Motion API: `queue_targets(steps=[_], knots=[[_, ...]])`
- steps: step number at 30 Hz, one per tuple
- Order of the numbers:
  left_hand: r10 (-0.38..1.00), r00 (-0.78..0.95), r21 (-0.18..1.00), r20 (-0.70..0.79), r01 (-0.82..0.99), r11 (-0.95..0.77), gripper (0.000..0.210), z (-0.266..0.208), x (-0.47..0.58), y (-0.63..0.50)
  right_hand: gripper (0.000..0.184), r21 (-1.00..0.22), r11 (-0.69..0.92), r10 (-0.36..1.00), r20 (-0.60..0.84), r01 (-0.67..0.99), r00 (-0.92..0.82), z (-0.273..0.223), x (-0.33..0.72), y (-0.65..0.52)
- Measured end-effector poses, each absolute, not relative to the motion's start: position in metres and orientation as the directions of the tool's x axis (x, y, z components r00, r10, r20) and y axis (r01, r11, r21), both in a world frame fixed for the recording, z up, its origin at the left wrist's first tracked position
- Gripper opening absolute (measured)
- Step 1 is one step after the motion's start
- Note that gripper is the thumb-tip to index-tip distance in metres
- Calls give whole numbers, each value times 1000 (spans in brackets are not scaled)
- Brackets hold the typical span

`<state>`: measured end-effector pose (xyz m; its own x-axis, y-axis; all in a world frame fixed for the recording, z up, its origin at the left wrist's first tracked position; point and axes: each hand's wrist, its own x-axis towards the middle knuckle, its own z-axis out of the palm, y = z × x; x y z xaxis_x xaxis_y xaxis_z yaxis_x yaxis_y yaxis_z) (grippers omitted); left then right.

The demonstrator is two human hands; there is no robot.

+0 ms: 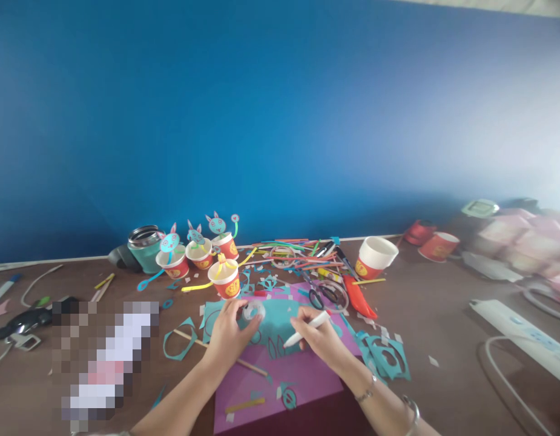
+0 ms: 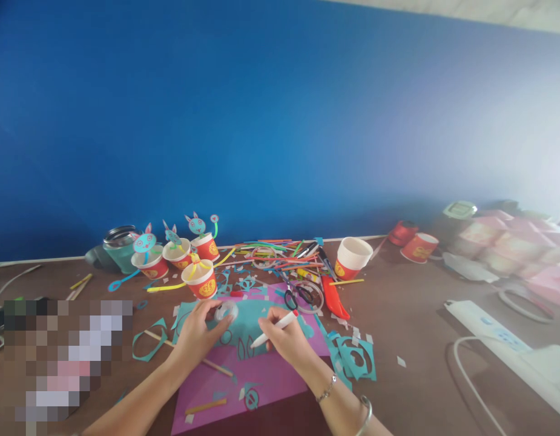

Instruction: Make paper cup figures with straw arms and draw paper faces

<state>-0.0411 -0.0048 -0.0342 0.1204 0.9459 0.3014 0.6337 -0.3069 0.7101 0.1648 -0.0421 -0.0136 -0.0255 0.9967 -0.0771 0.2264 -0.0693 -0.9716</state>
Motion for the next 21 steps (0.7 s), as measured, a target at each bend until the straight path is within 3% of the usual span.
queue_targets(steps=[7,21], knots=[[945,129,707,302,635,-313,29,-35,-41,-5,20,-954,-2,985,-53,300,-165,-10,156,-49],[940,132,707,315,628,-325,28,-32,-41,-6,23,-908,-17,987,-83,419,-140,-20,153,-46]])
